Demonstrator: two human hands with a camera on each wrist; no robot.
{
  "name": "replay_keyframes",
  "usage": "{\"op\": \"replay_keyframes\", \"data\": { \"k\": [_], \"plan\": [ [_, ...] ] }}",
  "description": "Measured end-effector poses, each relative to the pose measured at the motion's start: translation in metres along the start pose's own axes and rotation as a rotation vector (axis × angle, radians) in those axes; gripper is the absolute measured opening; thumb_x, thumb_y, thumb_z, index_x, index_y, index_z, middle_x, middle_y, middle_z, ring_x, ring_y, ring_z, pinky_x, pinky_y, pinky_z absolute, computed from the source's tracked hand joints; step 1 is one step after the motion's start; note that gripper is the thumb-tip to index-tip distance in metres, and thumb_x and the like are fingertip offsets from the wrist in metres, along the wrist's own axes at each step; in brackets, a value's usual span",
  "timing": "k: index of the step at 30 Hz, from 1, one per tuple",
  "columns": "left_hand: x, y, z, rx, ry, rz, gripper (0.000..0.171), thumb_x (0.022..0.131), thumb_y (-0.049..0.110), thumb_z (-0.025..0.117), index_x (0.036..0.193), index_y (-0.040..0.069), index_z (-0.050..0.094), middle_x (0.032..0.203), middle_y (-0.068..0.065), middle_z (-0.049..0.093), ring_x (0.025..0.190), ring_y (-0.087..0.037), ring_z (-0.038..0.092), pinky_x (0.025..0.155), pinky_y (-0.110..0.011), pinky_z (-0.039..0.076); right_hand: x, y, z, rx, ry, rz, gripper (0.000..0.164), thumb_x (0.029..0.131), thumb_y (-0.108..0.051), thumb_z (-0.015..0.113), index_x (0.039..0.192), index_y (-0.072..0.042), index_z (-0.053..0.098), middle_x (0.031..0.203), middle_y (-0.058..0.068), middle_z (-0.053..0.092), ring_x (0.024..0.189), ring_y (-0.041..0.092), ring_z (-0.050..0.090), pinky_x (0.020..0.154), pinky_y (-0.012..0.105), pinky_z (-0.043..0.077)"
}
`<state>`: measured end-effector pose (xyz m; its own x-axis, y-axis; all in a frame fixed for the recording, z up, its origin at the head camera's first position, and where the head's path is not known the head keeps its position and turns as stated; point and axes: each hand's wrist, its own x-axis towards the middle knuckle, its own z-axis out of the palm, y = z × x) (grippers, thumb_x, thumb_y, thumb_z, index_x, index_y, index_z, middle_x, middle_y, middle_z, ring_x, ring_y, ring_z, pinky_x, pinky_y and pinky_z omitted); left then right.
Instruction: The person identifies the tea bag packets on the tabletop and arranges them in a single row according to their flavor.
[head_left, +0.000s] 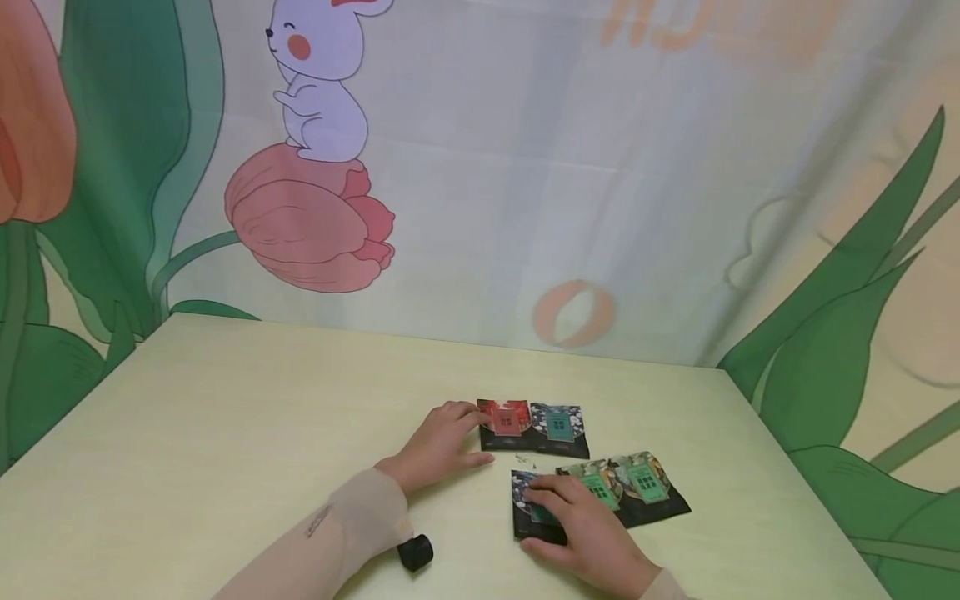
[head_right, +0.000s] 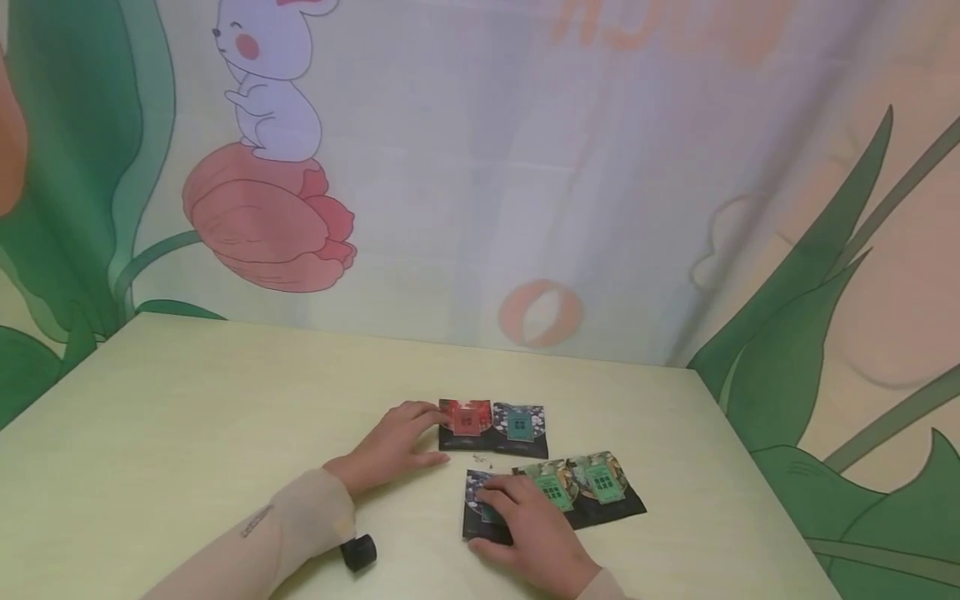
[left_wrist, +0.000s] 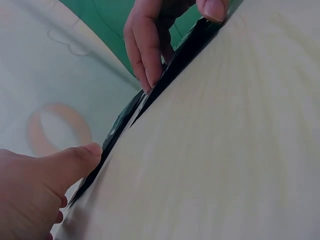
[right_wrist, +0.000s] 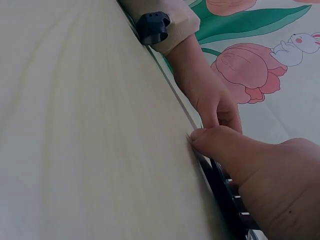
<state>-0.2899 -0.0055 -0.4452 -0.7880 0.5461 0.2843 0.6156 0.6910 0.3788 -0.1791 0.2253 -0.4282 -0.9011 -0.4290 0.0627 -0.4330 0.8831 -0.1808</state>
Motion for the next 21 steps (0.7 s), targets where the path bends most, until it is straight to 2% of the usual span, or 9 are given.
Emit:
{"op": "replay_keyframes", "data": {
  "k": [9, 21],
  "plan": [
    [0.011, 0.007, 0.004, 0.045, -0.037, -0.022, 0.049, 0.085, 0.046, 0.07, 0.124, 0.017, 0.063, 0.127, -0.006, 0.059, 0.121, -0.025, 0.052, 0.109, -0.042, 0.039, -0.001, -0.001, 0.001, 0.006, 0.049, -0.029, 0.061, 0.085, -0.066, 0.056, 0.127, -0.022, 0.061, 0.132, -0.002, 0.054, 0.122, 0.02, 0.051, 0.101, 0.046, 0.048],
    [0.01, 0.008, 0.003, 0.151, -0.079, 0.0, 0.038, 0.091, 0.043, 0.062, 0.121, 0.02, 0.063, 0.129, -0.004, 0.058, 0.124, -0.024, 0.05, 0.112, -0.044, 0.036, -0.002, 0.001, 0.004, 0.015, 0.042, -0.009, 0.064, 0.084, -0.07, 0.053, 0.128, -0.024, 0.06, 0.134, -0.004, 0.053, 0.125, 0.02, 0.049, 0.103, 0.047, 0.047]
  ]
}}
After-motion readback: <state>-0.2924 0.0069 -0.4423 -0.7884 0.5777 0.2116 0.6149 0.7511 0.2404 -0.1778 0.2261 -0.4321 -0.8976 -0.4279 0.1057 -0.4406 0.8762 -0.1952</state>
